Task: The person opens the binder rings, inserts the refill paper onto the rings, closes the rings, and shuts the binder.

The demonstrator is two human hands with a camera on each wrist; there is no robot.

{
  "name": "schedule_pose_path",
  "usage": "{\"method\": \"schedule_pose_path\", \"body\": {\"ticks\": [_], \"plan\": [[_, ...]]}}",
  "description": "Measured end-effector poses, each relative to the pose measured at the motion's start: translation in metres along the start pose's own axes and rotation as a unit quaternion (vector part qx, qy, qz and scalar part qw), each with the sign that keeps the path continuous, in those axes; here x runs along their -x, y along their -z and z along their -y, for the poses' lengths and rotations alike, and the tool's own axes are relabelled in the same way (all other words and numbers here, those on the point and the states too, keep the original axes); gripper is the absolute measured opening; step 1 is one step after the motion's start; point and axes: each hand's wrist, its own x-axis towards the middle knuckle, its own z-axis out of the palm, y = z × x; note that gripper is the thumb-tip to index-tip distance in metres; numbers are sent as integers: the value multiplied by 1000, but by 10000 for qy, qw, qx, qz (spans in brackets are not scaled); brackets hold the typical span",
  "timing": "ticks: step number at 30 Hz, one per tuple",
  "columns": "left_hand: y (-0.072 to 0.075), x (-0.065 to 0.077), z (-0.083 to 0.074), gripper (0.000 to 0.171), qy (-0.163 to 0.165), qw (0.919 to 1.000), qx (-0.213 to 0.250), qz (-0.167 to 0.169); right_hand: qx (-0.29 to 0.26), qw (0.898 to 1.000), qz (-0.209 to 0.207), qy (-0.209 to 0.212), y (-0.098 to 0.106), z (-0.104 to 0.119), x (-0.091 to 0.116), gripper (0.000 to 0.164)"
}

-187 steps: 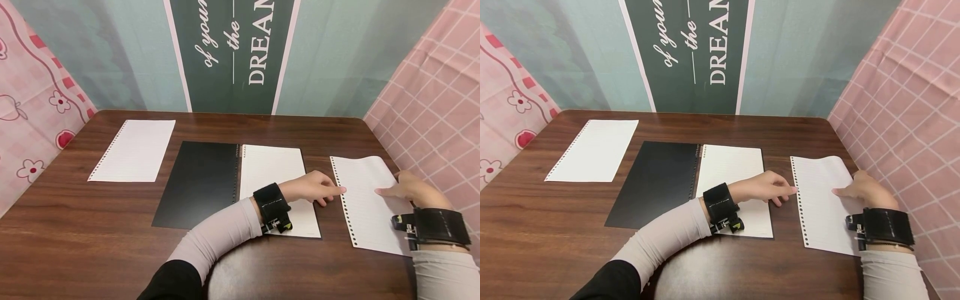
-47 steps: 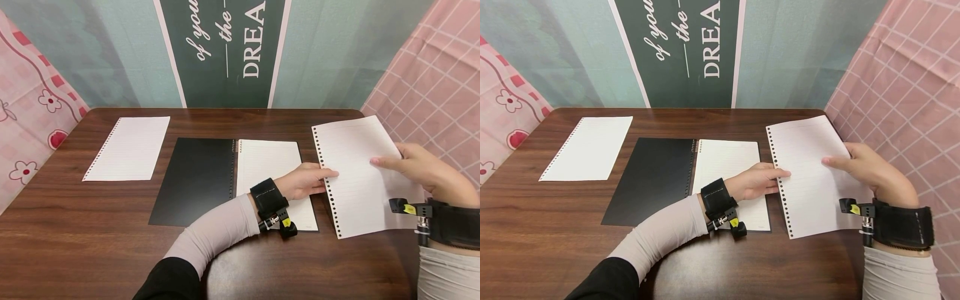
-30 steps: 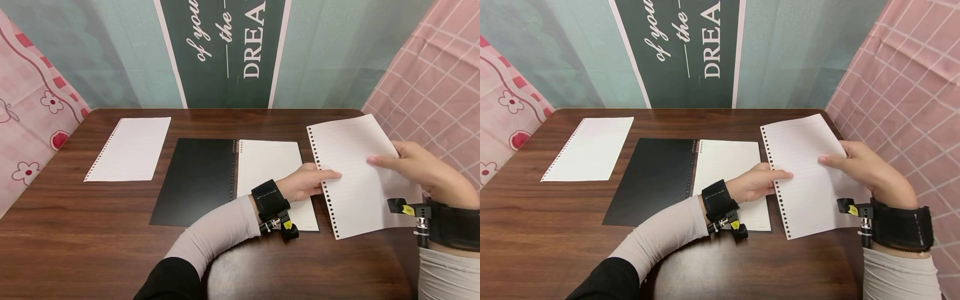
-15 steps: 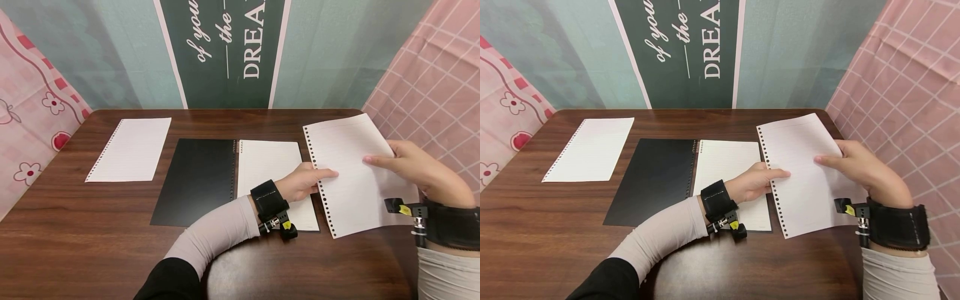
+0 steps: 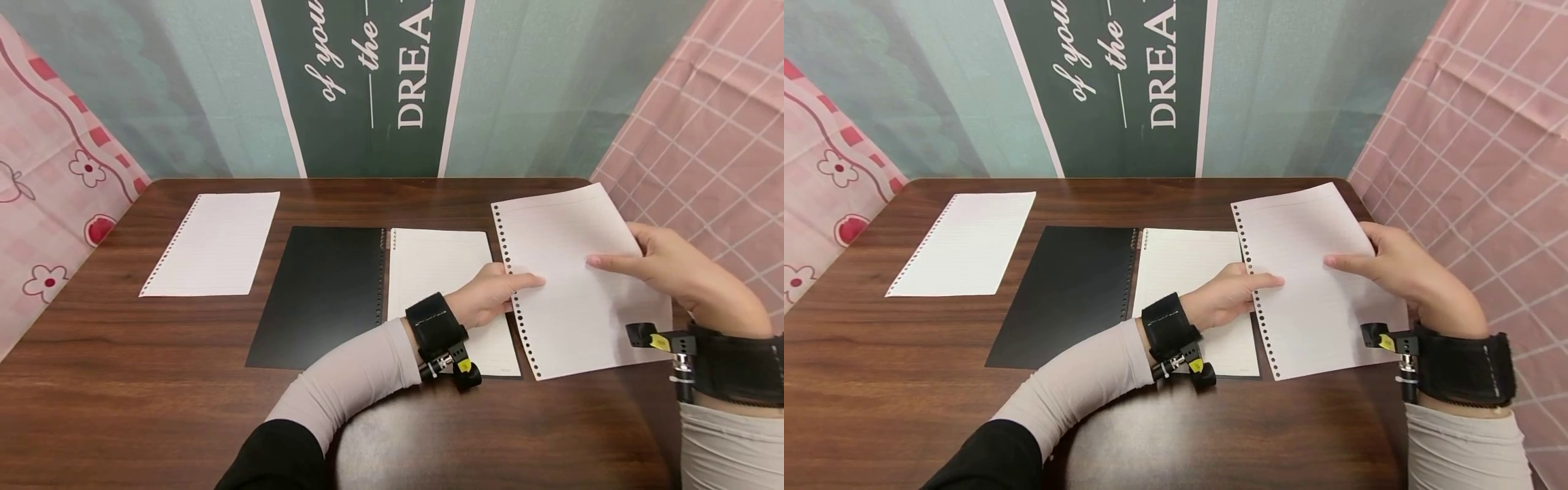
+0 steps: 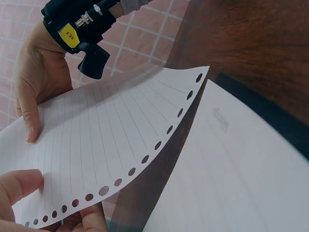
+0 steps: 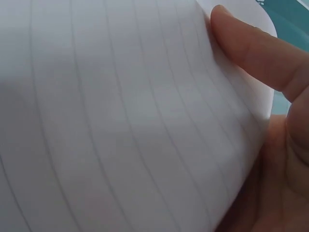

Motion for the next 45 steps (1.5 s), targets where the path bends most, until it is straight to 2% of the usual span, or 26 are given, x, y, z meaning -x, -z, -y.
{"method": "schedule_pose_path", "body": {"ticks": [6,16,24,27,31,37,45], "plan": [[1,0,-1,15,-48,10000,-40,12,-48,9998,-134,-172,0,-1,1,68],[4,-2,-3,13,-89,9999,-89,-110,-749,9967,-321,-63,-1,2,3,61],[6,-2,-3,14,-74,9989,-204,-420,-922,9951,-351,-42,-2,-1,1,51],[7,-1,-4,11,-128,9994,-77,-326,-1039,9940,-342,-41,-3,-4,1,43],[10,0,-8,13,-262,9995,39,-193,-1258,9913,-375,38,-3,-3,1,41],[13,1,-12,14,-348,9992,87,-198,-1464,9882,-440,130,-3,1,3,42],[14,3,-16,12,-432,9989,32,-175,-1776,9823,-555,213,0,-1,8,32]]}}
